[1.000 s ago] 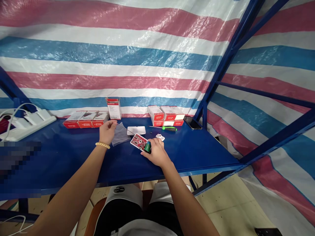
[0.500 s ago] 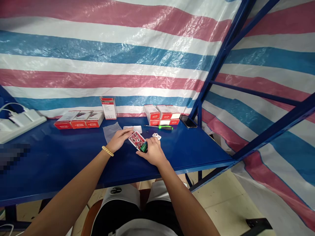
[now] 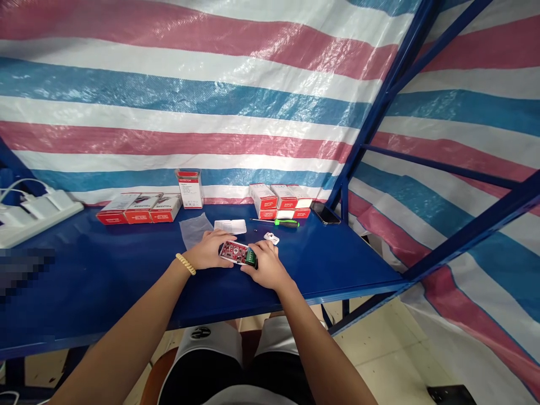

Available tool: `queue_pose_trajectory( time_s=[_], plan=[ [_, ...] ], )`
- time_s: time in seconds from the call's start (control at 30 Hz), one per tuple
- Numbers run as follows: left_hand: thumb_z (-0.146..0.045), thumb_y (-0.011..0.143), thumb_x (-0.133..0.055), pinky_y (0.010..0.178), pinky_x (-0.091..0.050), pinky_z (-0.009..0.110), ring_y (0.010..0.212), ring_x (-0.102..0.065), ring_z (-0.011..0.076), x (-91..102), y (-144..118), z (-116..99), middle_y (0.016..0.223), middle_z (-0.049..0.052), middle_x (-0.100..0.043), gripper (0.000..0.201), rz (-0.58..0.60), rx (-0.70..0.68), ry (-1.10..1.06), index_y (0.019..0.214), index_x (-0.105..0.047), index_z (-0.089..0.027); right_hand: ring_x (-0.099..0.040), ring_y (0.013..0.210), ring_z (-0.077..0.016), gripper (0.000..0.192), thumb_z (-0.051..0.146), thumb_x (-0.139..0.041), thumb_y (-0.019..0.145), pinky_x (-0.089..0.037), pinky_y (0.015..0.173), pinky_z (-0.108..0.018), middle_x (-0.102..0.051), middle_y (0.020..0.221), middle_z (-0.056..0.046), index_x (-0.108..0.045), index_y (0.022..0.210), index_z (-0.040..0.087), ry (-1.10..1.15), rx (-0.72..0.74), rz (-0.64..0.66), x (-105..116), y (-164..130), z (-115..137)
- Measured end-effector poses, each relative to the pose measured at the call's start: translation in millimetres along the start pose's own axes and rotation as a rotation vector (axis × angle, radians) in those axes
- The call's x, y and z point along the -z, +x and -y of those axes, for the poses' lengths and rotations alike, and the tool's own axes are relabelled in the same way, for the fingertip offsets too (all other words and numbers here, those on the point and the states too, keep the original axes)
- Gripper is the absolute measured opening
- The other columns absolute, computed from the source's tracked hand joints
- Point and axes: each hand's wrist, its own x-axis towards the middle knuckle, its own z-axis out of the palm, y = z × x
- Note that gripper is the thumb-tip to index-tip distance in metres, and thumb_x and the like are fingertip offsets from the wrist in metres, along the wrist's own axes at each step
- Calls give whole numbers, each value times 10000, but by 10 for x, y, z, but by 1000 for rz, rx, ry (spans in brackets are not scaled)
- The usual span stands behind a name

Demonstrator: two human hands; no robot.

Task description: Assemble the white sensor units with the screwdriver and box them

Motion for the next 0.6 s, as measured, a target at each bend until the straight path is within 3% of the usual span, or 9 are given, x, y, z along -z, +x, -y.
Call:
queue_pose_trajectory(
  time_s=[0.2, 0.4, 0.6],
  plan=[
    [-431, 561, -847, 1040, -340, 512, 1221, -481, 350, 4, 5, -35, 1254, 111, -566, 746, -56, -7, -40, 1235, -601, -229, -459, 1231, -311, 600, 449, -669, 780, -353, 1042, -499, -579, 1262, -127, -520, 1303, 195, 70, 2, -57, 10, -14, -22],
    [-369, 612, -832, 1031, -414, 423, 1159, -546, 275, 42, 15, -124, 1228, 93, -576, 699, -158, -86, -262, 1241, -574, -211, -485, 1204, -299, 547, 392, -662, 784, -363, 1049, -486, -611, 1210, -129, -539, 1266, 164, 71, -11, -59, -15, -1, -37],
    [-276, 593, -821, 979, -466, 394, 1094, -595, 252, 38, 8, -98, 1216, 87, -592, 661, -199, -61, -374, 1206, -587, -192, -507, 1193, -298, 615, 467, -700, 743, -381, 1040, -488, -614, 1220, -131, -550, 1263, 174, 123, 36, -95, 19, -17, -45]
  ],
)
